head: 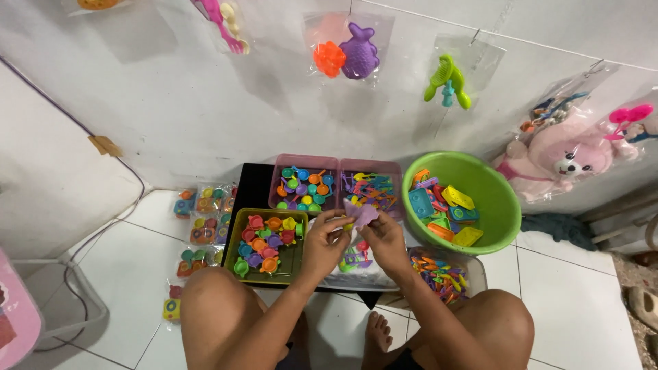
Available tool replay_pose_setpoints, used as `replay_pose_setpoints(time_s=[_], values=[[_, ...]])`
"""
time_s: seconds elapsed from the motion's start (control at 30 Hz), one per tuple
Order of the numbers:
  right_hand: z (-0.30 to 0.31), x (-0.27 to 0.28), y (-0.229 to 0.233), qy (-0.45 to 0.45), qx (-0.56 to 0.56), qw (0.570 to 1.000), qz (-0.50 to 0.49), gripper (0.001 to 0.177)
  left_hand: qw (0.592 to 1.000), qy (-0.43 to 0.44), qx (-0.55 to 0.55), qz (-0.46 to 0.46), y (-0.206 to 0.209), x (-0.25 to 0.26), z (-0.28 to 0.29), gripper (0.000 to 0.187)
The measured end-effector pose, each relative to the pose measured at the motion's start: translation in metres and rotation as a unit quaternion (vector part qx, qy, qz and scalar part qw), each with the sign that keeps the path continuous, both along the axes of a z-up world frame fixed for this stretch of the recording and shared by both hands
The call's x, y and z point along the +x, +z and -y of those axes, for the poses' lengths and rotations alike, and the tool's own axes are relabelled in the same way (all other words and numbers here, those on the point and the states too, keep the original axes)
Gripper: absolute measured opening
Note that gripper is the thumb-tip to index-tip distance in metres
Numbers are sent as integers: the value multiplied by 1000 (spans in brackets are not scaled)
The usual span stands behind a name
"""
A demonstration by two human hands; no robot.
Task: Cleaning small plastic toys with a purple cloth and sorting them into different containers.
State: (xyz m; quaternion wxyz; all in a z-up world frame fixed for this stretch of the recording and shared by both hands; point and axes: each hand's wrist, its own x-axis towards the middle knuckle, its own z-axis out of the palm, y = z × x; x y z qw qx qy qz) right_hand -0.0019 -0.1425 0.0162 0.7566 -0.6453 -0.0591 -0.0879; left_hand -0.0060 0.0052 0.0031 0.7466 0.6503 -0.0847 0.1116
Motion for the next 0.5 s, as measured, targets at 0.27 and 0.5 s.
replay_pose_setpoints(time_s=[0.27,0.5], values=[[-8,-2,10,-31,22,999,39,18,977,-55,-149,-140,-19,2,8,42],[6,11,-11,-41,48,997,50,28,998,-33,-49,6,29,-1,13,43]])
